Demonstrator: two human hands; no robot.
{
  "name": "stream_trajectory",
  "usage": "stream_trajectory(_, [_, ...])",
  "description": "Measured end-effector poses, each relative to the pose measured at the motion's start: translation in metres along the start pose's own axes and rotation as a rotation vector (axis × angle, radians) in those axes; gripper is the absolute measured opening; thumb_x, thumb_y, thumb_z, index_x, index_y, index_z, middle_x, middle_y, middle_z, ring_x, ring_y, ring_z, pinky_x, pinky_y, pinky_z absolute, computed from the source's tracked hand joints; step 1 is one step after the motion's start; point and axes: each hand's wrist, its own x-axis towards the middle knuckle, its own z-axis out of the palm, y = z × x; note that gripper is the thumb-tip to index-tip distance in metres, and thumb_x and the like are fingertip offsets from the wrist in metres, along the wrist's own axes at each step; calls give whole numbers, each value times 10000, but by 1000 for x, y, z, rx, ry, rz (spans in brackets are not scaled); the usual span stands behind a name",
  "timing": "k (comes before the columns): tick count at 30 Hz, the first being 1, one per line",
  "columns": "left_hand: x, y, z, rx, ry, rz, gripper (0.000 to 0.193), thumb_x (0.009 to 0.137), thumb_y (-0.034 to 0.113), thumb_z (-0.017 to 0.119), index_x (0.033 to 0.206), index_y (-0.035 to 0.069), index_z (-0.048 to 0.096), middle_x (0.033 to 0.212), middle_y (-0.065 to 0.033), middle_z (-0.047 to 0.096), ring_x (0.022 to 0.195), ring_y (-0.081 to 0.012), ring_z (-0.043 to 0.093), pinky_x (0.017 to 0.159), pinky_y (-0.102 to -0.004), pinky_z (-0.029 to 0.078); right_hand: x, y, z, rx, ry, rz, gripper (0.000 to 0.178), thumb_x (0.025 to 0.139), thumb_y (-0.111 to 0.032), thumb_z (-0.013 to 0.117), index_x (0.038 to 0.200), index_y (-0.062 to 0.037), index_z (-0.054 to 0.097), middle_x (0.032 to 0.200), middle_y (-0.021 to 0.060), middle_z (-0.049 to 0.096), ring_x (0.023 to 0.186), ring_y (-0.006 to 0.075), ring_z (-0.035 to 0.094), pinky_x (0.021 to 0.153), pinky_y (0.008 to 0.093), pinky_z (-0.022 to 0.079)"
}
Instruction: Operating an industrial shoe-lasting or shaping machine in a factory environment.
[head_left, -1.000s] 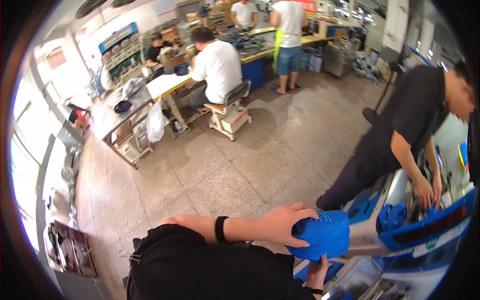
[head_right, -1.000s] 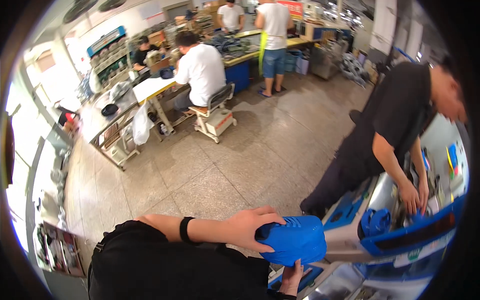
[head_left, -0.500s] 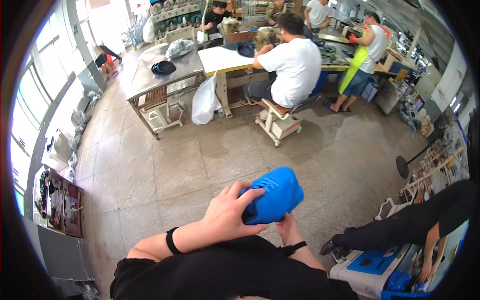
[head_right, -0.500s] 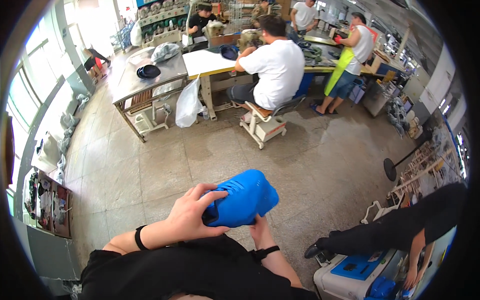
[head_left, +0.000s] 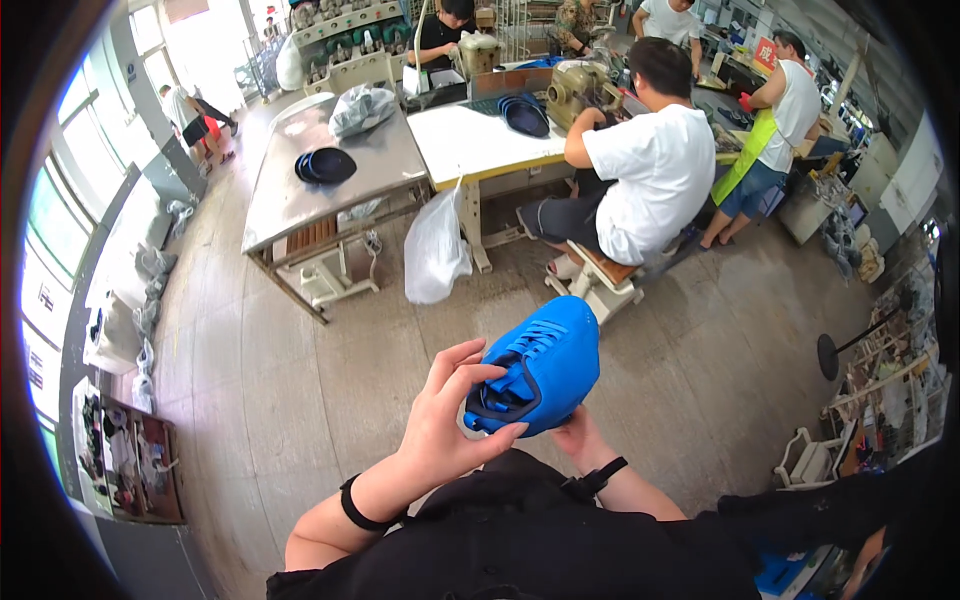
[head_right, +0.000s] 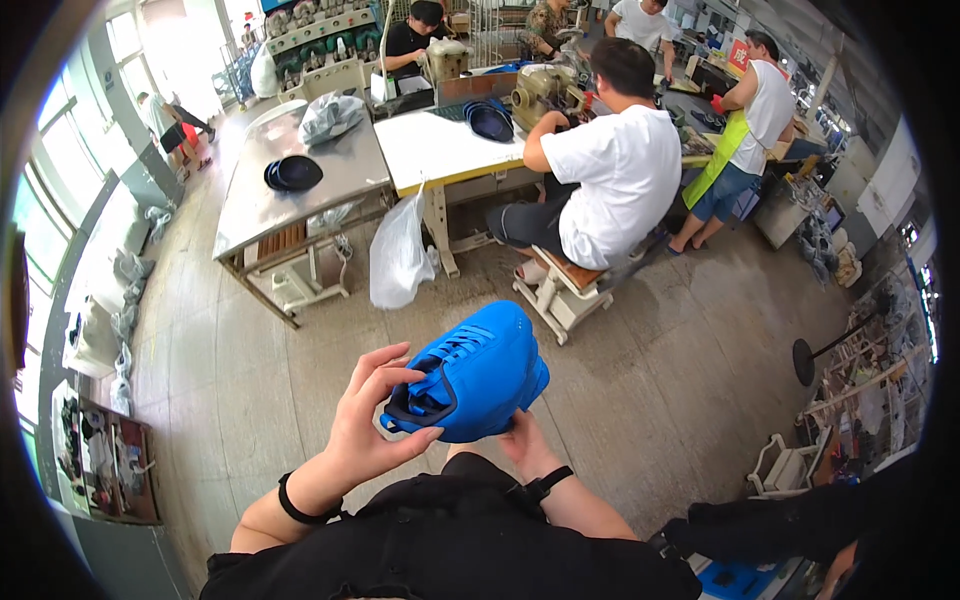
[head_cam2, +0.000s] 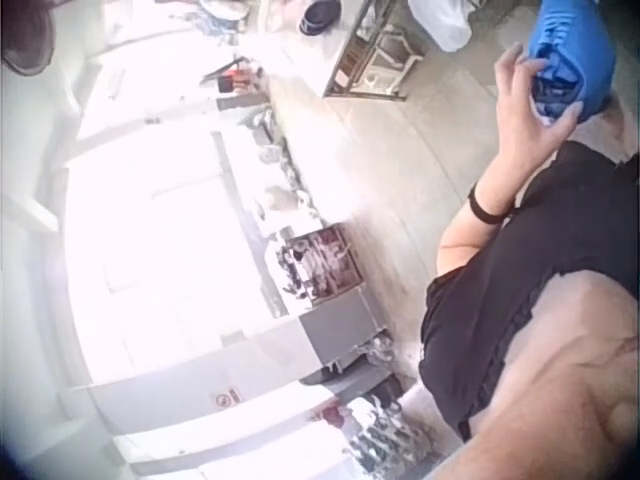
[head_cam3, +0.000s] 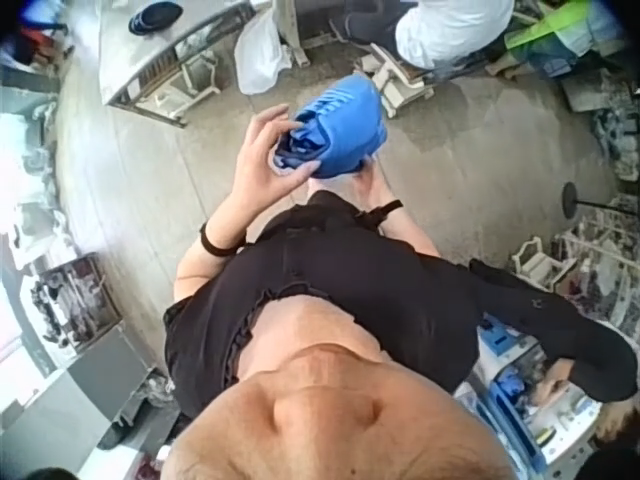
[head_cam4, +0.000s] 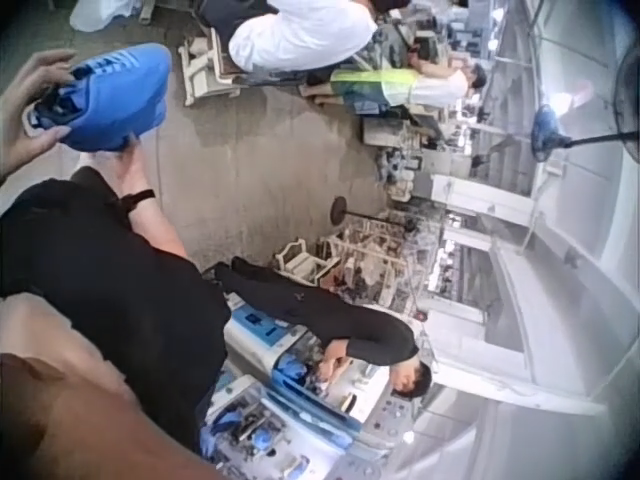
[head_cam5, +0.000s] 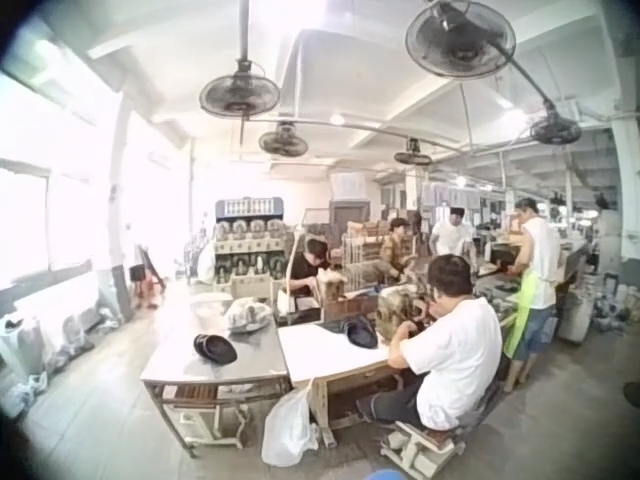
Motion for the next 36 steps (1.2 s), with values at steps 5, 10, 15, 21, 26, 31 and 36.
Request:
stream_trajectory(5, [112,-58,-34,18,42,-15,558,654,127,863,1151,67,616,1304,-178,478,1175,-342,556,938,-417,506,143,-43,41,42,-54,-4,277,980,-154,540,1224,-25,568,1175,47,649,1052,168,625,903,290,499])
stream_trajectory(10, [198,-123,-88,346,316,0,450,655,102,853,1067,64,676,1153,-160,520,1028,-305,573,855,-402,514,278,-68,159,-85,248,-18,284,967,-111,584,1229,-4,569,1184,54,647,1082,182,621,944,315,491])
stream_trajectory(15, [261,-214,-128,353,403,-70,348,712,53,806,1038,61,685,1098,-168,563,1003,-309,600,806,-380,534,401,-89,237,-182,162,-134,342,955,-101,602,1271,19,550,1240,81,631,1101,213,617,988,343,471])
stream_trajectory(21, [365,-305,-183,347,393,104,354,739,69,780,1071,64,659,1220,-174,509,1062,-319,572,900,-393,484,529,-127,282,-250,178,-285,346,933,-78,631,1260,19,570,1235,95,638,1121,216,605,985,345,461])
stream_trajectory(26, [458,-371,-211,226,336,149,447,639,37,860,1029,96,650,1291,-209,470,1104,-365,566,878,-414,505,594,-184,319,-220,196,-567,409,894,-21,663,1285,17,551,1277,89,612,1148,214,586,992,352,456])
stream_trajectory(31, [547,-402,-220,206,247,248,431,635,8,837,1006,60,623,1195,-192,553,1054,-386,588,877,-442,493,613,-235,363,-263,348,-908,464,859,28,684,1298,23,535,1289,91,595,1166,210,564,1013,358,436])
stream_trajectory(36, [667,-429,-218,260,208,424,423,661,34,779,1043,37,597,1200,-154,605,1096,-394,564,910,-461,465,638,-318,406,-486,493,-1313,485,880,36,649,1335,40,479,1352,111,541,1229,226,512,1070,367,388])
